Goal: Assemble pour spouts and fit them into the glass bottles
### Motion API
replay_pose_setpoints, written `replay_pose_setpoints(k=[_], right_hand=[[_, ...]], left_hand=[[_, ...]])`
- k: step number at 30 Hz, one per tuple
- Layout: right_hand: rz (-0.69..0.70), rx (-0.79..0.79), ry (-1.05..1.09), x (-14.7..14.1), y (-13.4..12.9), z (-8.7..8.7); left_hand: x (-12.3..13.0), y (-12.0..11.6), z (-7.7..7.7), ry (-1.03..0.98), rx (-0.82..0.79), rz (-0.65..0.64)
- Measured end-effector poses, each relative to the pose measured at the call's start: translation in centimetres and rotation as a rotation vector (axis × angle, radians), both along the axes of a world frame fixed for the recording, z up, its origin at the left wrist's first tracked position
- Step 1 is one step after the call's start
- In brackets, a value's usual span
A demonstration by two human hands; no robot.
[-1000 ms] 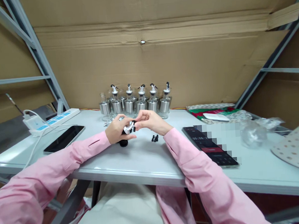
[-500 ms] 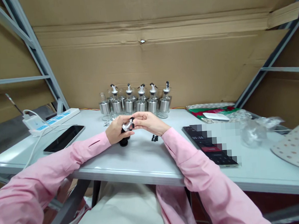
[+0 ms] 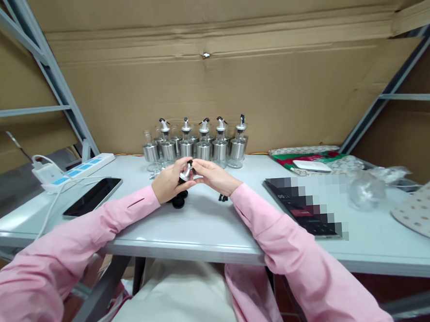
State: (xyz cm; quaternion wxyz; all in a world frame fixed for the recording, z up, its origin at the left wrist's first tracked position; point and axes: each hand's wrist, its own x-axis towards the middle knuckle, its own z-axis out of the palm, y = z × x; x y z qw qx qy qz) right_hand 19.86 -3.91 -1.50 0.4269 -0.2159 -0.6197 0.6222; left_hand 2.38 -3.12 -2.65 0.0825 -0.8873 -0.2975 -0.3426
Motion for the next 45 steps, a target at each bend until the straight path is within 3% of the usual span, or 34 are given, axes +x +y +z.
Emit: replay_pose_setpoints(k=[14,23,30,36,40,45], right_hand=[[-0.02,-0.092,0.057,-0.3,-0.1,-0.1],[0.042,-0.288,0.123,0.1,-0.3,0.7],[-0.01,-0.149,0.125,-0.4,-0.6,0.9],[-0.016,-0.161,0.131,-0.2,-0.5,0.8],[-0.069,-0.226,0.138,0.1,-0.5,1.0],[-0.047,-0.32,0.217,0.3,-0.6,1.7]], left_hand=[[0.1,0.0,0.2,0.047,-0.028,0.047],[-0.4,0.7,0.3,0.135,0.113,0.023],[-0.3,0.8,0.0,0.126,0.274,-0.028],[-0.4,0.7,0.5,0.143,0.243,-0.044],[-2.0,2.9,1.6,-0.091,0.163,0.05],[-6.0,9.0,1.8,-0.76,-0.024,0.457]])
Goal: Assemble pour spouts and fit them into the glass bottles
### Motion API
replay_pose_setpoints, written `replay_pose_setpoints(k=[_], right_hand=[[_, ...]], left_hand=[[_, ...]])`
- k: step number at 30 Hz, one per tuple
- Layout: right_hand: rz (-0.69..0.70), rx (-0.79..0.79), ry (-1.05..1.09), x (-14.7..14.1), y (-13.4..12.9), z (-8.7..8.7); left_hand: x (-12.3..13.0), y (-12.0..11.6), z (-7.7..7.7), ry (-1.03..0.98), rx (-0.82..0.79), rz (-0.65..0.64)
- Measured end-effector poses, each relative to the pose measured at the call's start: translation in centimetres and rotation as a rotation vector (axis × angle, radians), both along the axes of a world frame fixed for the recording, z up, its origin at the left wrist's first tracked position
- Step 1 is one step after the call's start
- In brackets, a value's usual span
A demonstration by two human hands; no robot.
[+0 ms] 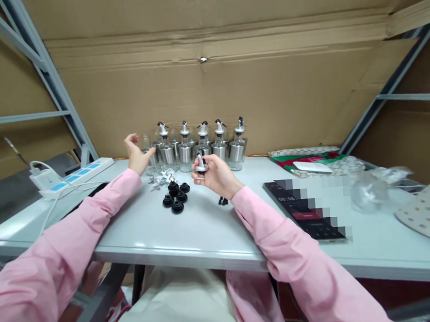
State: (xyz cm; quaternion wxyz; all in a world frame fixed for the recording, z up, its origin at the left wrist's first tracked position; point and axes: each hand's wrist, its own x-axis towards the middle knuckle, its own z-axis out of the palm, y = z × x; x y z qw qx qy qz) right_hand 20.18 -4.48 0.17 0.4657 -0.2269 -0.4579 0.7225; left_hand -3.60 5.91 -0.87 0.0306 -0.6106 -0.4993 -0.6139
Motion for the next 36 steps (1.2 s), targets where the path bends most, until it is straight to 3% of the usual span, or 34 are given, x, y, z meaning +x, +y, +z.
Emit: replay_pose_setpoints(k=[4,7,11,14,16,20,24,27,30,36], right_hand=[[-0.025,-0.003,-0.008,0.1,-0.1,0.3],[-0.051,0.02,-0.027,0.1,-0.2,0.3],[-0.106,0.027,-0.008,0.1,0.0,0.2],[-0.182,0.007,0.016,0.3,0.3,0.1],[-0.23,-0.012,0.017,0.5,0.5,0.1],[-0.289,-0.005,0.022,0.8,0.8,0.2],[-0.342,0.02,0.056,1.0,0.9,0.2],[-0.376,0.018,0.048,0.9,1.0,0.2],[-0.397,0.058,0.043,0.7,0.8,0.3],[-0.309,0.198,0.059,0.0,-0.2,1.3]], left_hand=[[-2.3,3.0,-1.7,-0.146,-0.364,-0.104],[-2.9,3.2,-2.6,-0.113,-0.491,-0.184],[-2.6,2.3,-2.4,-0.055,-0.421,-0.054],[-1.8,1.1,-1.0,-0.074,-0.227,0.038],[-0.8,-0.2,0.1,-0.101,-0.067,0.0],[2.2,-4.6,1.3,-0.008,0.093,-0.253],[5.6,-9.7,0.4,0.027,-0.081,-0.696],[7.1,-11.9,-0.8,0.024,-0.228,-0.951],[7.5,-12.3,-1.8,-0.013,-0.314,-1.052],[7.6,-12.1,-3.2,0.015,-0.43,-1.118]])
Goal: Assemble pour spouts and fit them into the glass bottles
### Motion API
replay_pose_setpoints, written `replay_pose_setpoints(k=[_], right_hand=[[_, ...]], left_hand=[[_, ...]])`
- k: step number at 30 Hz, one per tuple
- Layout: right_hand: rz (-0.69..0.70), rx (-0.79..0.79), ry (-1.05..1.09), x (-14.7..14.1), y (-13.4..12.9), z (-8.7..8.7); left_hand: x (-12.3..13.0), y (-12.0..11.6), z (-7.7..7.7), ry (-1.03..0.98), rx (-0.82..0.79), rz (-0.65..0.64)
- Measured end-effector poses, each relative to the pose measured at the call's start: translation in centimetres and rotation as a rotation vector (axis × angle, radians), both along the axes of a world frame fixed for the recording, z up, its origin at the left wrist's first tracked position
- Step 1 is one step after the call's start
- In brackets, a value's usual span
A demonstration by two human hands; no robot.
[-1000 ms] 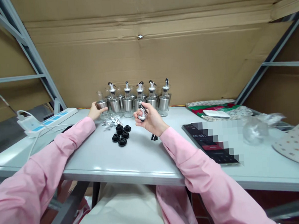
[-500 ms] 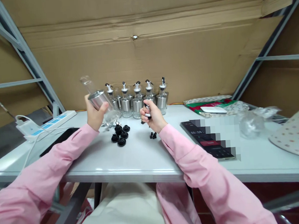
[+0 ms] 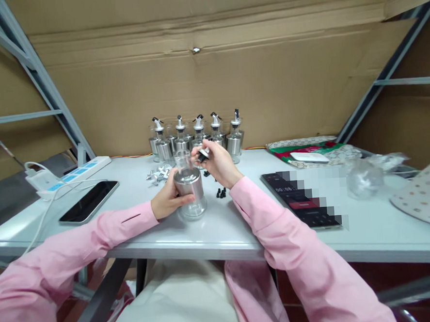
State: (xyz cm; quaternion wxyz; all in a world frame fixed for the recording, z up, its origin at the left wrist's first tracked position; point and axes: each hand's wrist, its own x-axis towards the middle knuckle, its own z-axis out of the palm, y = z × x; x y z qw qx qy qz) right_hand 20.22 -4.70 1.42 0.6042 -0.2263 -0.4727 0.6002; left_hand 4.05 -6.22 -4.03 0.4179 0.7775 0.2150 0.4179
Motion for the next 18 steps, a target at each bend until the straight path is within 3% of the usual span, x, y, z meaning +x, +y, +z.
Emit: replay_pose_setpoints(k=[7,13,18], right_hand=[[-0.102,0.193,-0.029,-0.7,-1.4,2.2],[-0.253,0.274,-0.002,-1.7,-3.1,7.0],[-0.053,0.232,-0.307,-3.3,-3.4,8.9]], left_hand=[[0.2,-0.1,-0.5,0.058,-0.009,0.02],[0.0,-0.1,-0.4,0.103,0.028,0.022],[-0.1,-0.4,-0.1,0.165,0.072,0.049]])
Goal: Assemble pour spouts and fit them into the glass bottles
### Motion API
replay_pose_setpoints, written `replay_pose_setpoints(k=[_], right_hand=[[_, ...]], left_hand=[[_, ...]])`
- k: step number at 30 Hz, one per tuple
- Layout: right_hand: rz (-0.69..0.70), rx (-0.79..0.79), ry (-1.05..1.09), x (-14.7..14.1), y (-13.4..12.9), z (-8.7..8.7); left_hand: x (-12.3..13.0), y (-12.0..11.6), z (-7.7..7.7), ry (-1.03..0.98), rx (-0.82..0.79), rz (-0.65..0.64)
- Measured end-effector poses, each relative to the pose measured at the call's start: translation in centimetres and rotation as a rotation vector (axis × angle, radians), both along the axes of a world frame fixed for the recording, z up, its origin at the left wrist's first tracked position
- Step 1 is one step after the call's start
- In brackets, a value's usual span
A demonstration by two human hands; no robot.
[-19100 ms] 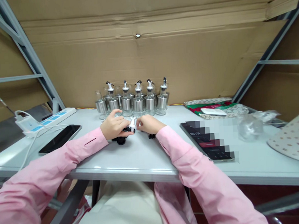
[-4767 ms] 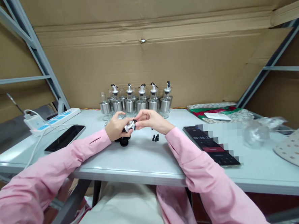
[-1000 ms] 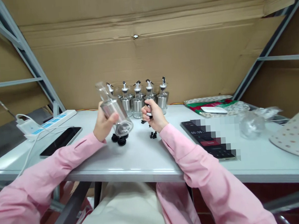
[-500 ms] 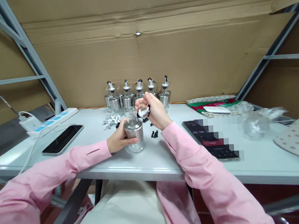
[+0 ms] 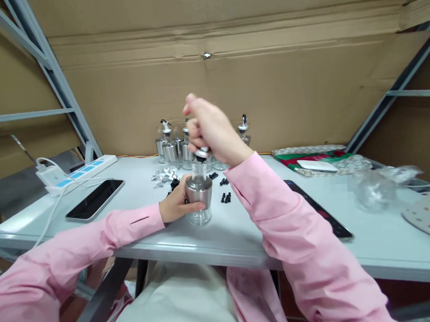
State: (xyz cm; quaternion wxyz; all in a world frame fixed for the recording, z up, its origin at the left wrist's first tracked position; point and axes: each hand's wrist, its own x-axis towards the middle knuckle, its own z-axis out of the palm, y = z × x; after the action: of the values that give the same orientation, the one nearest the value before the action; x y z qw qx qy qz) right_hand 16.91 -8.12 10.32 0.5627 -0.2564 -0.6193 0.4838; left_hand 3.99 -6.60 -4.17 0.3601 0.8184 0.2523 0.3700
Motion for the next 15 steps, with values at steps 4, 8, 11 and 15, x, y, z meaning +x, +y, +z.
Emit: replay_pose_setpoints(k=[4,8,11,15], right_hand=[[0.145,-0.069,-0.213,-0.7,0.81,-0.4],[0.129,-0.1,-0.277,-0.61,1.09,-0.6],[0.145,-0.094,-0.283,-0.45,0.88,-0.6],[0.194,-0.106,-0.294,-0.19,0.69,-0.69]], left_hand=[[-0.01,-0.03,-0.01,-0.005,0.018,-0.013],[0.03,-0.06,0.05,-0.02,0.004,-0.026],[0.05,-0.16,0.23,-0.018,-0.015,-0.043],[0.07,-0.25,0.36,-0.016,-0.012,-0.058]])
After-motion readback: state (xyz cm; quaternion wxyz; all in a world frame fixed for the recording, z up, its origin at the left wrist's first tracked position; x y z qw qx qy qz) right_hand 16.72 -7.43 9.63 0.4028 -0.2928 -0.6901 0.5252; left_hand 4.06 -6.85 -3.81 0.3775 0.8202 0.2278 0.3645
